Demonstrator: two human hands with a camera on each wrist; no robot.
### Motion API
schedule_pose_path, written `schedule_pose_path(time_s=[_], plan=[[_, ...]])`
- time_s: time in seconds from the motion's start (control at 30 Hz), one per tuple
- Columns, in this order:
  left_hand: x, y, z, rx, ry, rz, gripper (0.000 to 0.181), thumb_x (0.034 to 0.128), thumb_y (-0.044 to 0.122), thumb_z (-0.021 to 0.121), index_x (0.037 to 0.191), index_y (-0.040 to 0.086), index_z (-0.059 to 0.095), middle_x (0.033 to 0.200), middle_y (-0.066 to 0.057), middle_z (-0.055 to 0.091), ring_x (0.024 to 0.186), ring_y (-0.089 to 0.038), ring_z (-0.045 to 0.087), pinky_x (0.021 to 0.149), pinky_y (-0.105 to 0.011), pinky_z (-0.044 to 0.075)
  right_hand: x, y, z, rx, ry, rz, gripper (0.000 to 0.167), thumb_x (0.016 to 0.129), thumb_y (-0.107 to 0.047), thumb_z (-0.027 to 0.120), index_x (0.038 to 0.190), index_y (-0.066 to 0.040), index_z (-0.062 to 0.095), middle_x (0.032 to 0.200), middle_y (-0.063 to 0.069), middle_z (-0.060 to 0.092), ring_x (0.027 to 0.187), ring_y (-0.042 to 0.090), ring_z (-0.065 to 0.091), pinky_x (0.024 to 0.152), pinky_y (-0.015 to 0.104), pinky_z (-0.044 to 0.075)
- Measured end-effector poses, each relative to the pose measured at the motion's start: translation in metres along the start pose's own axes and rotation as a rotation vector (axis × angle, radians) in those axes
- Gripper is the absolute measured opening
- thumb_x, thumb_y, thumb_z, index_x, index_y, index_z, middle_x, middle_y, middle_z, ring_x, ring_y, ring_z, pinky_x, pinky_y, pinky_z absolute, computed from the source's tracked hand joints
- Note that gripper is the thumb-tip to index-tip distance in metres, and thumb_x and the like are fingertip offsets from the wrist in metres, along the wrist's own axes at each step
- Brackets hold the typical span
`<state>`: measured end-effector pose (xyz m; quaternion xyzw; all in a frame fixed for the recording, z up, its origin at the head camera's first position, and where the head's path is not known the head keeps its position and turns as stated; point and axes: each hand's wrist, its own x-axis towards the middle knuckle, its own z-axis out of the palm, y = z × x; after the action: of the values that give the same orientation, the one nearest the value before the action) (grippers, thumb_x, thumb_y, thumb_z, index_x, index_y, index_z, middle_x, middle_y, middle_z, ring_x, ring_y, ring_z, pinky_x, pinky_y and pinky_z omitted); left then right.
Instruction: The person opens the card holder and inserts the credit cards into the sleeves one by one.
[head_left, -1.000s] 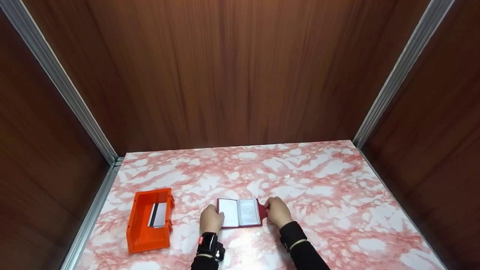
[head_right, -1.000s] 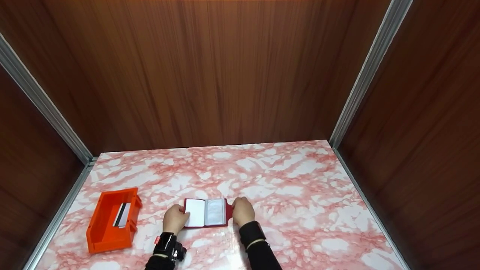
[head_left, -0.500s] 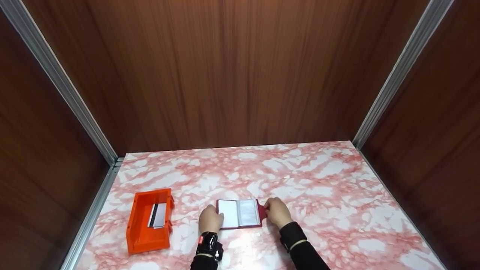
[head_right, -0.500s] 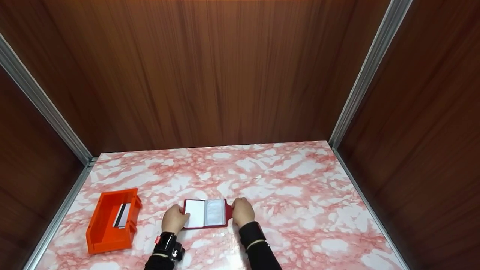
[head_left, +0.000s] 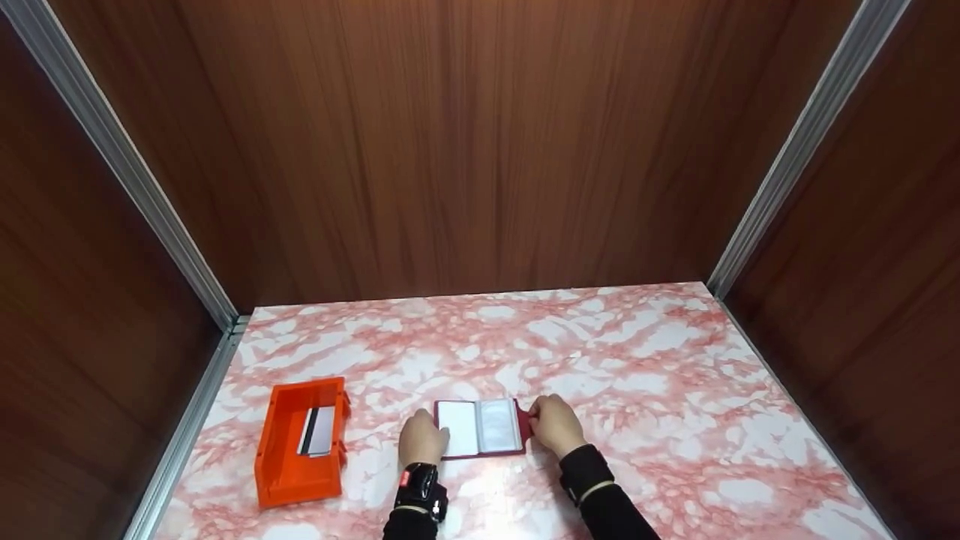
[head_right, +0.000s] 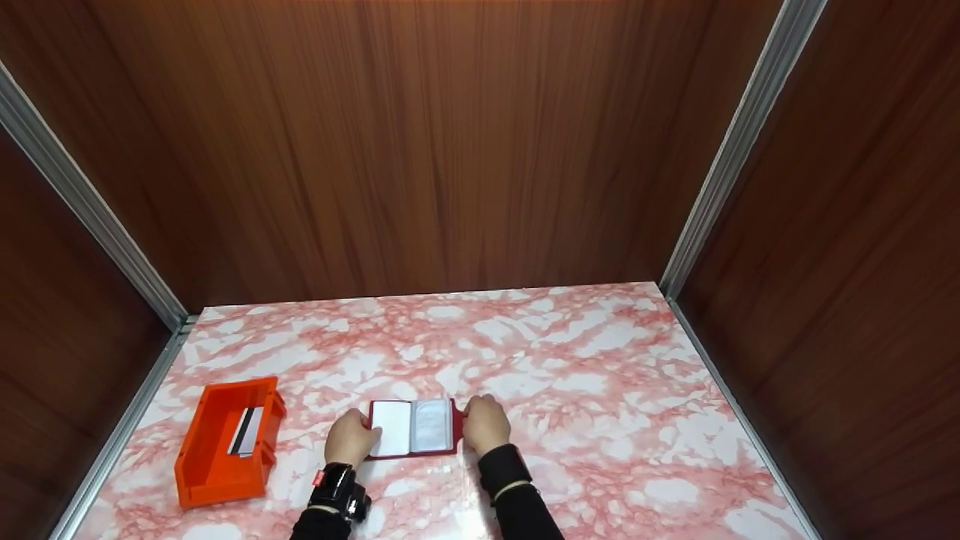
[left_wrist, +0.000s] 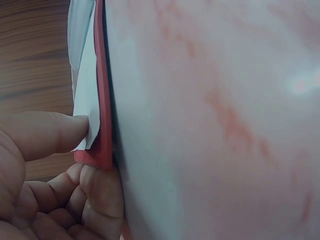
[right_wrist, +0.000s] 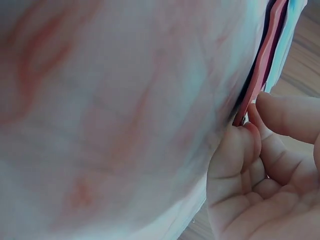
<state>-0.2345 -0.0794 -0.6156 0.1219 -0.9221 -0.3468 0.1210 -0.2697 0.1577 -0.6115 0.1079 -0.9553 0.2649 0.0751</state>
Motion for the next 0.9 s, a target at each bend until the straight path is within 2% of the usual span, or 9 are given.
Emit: schedule_pose_path(time_s=[0.4,0.57,0.7,0.9], plan=[[0.001,-0.004,0.001,-0.013,0.02,-0.016,0.025,0.0717,0.008,0.079,0.073,0.004,0.054,0.069,-0.012,0.059,0.069,-0.037,0.061,0.067,-0.05,0.048,0.004,-0.013,0.001,-0.048,0.118,-0.109,0.009,0.08,-0.005,0.074,0.08,-0.007,0.066,0.074,0.002,0.053,0.072,0.028,0.057,0.065,0.04,0.048],[0.0,-0.003,0.0,-0.015,0.024,-0.016,0.026,0.0711,0.007,0.078,0.071,0.005,0.053,0.067,-0.011,0.058,0.067,-0.037,0.061,0.066,-0.05,0.048,0.006,-0.014,0.003,-0.062,0.142,-0.142,0.009,0.08,-0.006,0.077,0.086,-0.006,0.07,0.074,0.002,0.054,0.073,0.027,0.056,0.063,0.039,0.048],[0.001,-0.003,0.0,-0.011,0.021,-0.022,0.025,0.0706,0.006,0.078,0.07,0.005,0.053,0.067,-0.011,0.058,0.069,-0.037,0.062,0.066,-0.05,0.048,0.008,-0.016,0.006,-0.094,0.175,-0.201,0.011,0.077,-0.006,0.079,0.085,-0.005,0.071,0.072,0.002,0.053,0.071,0.026,0.056,0.061,0.038,0.048],[0.002,-0.003,0.0,-0.011,0.014,-0.017,0.026,0.0714,0.007,0.08,0.072,0.005,0.053,0.068,-0.011,0.057,0.07,-0.036,0.061,0.069,-0.05,0.048,0.011,-0.017,0.01,-0.146,0.186,-0.257,0.012,0.075,-0.008,0.08,0.083,-0.006,0.071,0.077,0.005,0.058,0.074,0.03,0.059,0.063,0.043,0.05]])
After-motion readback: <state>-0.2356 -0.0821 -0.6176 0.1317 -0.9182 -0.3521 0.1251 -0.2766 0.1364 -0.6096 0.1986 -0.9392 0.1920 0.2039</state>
